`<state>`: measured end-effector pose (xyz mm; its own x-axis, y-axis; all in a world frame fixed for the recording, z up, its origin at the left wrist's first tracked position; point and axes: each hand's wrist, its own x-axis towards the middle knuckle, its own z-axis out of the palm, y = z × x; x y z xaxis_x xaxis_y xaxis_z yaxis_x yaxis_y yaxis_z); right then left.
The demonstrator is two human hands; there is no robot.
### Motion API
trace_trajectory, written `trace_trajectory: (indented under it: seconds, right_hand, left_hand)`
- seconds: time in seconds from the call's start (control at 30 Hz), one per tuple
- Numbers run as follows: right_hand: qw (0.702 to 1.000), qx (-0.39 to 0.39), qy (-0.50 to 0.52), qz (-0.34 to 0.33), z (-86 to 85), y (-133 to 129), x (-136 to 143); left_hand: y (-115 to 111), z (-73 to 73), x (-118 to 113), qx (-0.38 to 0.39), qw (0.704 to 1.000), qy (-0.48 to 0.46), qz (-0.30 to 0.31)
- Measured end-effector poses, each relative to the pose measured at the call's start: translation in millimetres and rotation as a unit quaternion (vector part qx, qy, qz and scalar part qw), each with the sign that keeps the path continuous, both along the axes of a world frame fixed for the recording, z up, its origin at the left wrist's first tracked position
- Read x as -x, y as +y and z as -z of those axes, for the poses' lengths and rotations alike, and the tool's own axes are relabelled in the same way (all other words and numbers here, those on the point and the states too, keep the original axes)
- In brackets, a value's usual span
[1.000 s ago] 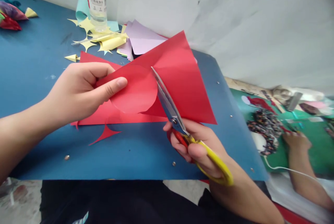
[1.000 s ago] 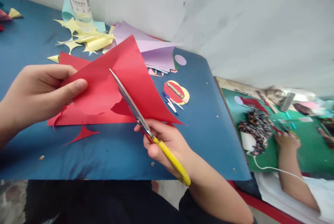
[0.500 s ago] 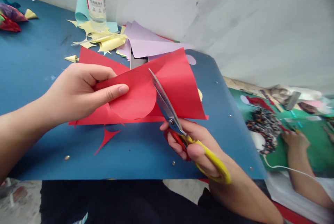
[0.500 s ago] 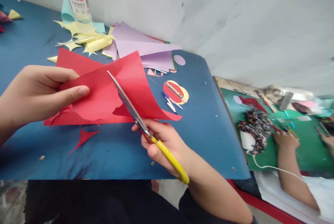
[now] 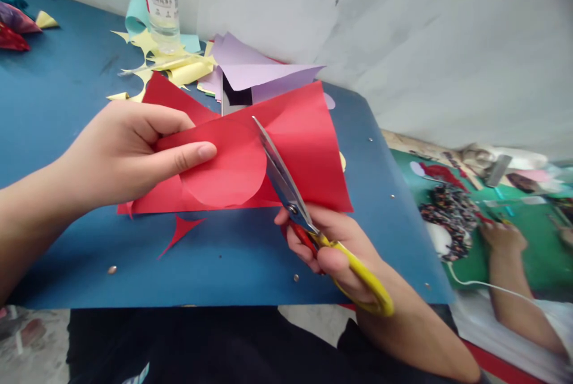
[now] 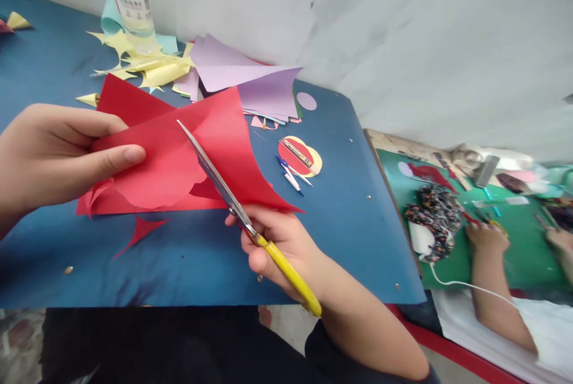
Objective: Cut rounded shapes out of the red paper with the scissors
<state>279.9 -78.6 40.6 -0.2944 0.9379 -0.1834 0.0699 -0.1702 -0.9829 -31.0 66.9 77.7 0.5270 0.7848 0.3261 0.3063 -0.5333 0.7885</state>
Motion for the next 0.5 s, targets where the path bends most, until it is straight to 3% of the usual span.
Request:
trace_trajectory:
  seconds: [0.23, 0.5]
  right_hand:
    - [1.0, 0.004, 0.02, 0.02, 1.4, -0.7, -0.2]
    - [0.999, 0.013, 0.032, 0.018, 1.0, 1.5, 0.1]
  left_hand:
    - [-0.7, -2.9, -2.0, 0.005, 0.999, -0.044, 0.004]
    - [-2.0, -2.9, -2.5, 0.012, 0.997, -0.071, -0.042]
